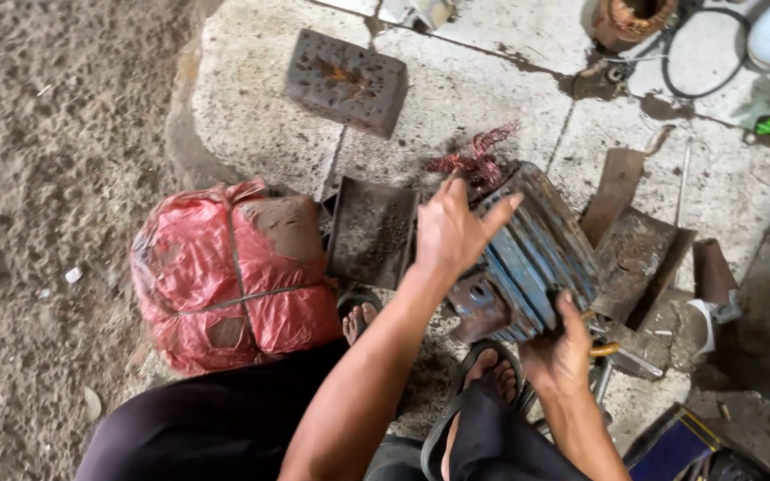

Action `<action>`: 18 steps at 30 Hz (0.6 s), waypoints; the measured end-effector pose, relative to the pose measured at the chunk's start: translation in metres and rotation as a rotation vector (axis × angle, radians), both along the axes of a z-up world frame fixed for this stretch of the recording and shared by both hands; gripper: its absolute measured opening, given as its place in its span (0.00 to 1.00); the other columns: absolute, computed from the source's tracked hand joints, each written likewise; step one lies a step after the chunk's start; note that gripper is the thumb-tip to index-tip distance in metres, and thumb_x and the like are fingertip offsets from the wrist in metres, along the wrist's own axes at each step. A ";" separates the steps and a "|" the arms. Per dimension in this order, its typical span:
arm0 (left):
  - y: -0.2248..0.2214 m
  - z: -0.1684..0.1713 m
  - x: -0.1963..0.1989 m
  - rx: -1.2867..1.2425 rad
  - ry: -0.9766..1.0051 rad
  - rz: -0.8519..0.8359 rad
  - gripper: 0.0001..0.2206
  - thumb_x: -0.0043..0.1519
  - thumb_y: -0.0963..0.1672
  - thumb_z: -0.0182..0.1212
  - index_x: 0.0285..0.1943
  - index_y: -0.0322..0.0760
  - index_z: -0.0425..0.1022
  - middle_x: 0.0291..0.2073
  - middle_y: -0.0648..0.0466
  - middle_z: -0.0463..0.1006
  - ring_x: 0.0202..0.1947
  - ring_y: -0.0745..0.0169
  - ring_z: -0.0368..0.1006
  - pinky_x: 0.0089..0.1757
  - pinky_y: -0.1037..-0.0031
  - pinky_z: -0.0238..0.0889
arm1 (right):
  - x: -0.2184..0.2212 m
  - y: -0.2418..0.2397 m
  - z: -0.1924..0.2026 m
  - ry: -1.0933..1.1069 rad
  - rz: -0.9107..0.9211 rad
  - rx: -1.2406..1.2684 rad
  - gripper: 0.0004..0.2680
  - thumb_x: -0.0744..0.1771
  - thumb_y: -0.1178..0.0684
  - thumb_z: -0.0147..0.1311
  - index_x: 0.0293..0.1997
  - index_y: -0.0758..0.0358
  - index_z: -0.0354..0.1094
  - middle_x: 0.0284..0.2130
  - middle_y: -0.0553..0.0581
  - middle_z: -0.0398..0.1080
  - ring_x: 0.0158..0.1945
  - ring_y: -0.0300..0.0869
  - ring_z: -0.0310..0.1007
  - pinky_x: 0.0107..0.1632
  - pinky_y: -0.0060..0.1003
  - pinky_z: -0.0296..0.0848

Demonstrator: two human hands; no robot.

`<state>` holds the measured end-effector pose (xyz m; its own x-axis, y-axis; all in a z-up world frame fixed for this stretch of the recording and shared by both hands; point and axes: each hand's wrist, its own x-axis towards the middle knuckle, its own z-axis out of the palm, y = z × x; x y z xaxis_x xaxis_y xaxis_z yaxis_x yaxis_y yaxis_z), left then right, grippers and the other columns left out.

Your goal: The person is disassembling an electric motor by pulling out the copper wire windings from the stator using pliers.

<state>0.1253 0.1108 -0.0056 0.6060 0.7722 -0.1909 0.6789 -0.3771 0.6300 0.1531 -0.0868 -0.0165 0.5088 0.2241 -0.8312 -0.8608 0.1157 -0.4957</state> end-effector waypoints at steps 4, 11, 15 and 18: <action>0.000 -0.034 -0.011 -0.023 -0.126 0.099 0.39 0.52 0.67 0.52 0.44 0.28 0.75 0.56 0.29 0.76 0.55 0.32 0.75 0.51 0.39 0.66 | 0.001 -0.036 -0.074 -0.069 -0.034 -0.025 0.23 0.66 0.33 0.60 0.63 0.51 0.64 0.61 0.68 0.64 0.65 0.54 0.63 0.69 0.57 0.54; 0.031 -0.010 -0.004 -0.163 -0.024 -0.015 0.42 0.57 0.67 0.46 0.50 0.24 0.76 0.55 0.25 0.74 0.57 0.28 0.73 0.52 0.40 0.68 | -0.005 0.002 -0.035 -0.073 -0.127 -0.001 0.18 0.64 0.40 0.64 0.55 0.54 0.70 0.51 0.62 0.74 0.54 0.52 0.75 0.61 0.51 0.69; 0.035 -0.007 0.000 -0.056 -0.106 -0.047 0.39 0.55 0.65 0.55 0.50 0.23 0.77 0.53 0.29 0.75 0.55 0.24 0.72 0.54 0.39 0.66 | -0.011 0.008 -0.020 -0.066 -0.108 0.013 0.17 0.64 0.42 0.63 0.55 0.57 0.71 0.50 0.65 0.75 0.52 0.51 0.76 0.59 0.49 0.71; 0.039 0.013 -0.012 -0.191 -0.227 -0.082 0.42 0.56 0.66 0.56 0.60 0.27 0.71 0.59 0.29 0.69 0.60 0.28 0.69 0.59 0.37 0.62 | -0.020 0.007 -0.027 -0.035 -0.137 0.025 0.18 0.64 0.40 0.63 0.53 0.60 0.72 0.50 0.65 0.76 0.52 0.52 0.77 0.59 0.50 0.72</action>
<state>0.1135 0.1498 0.0075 0.7086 0.6821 -0.1805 0.4849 -0.2850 0.8268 0.1334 -0.0800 -0.0433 0.5645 0.1708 -0.8075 -0.8184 0.2433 -0.5206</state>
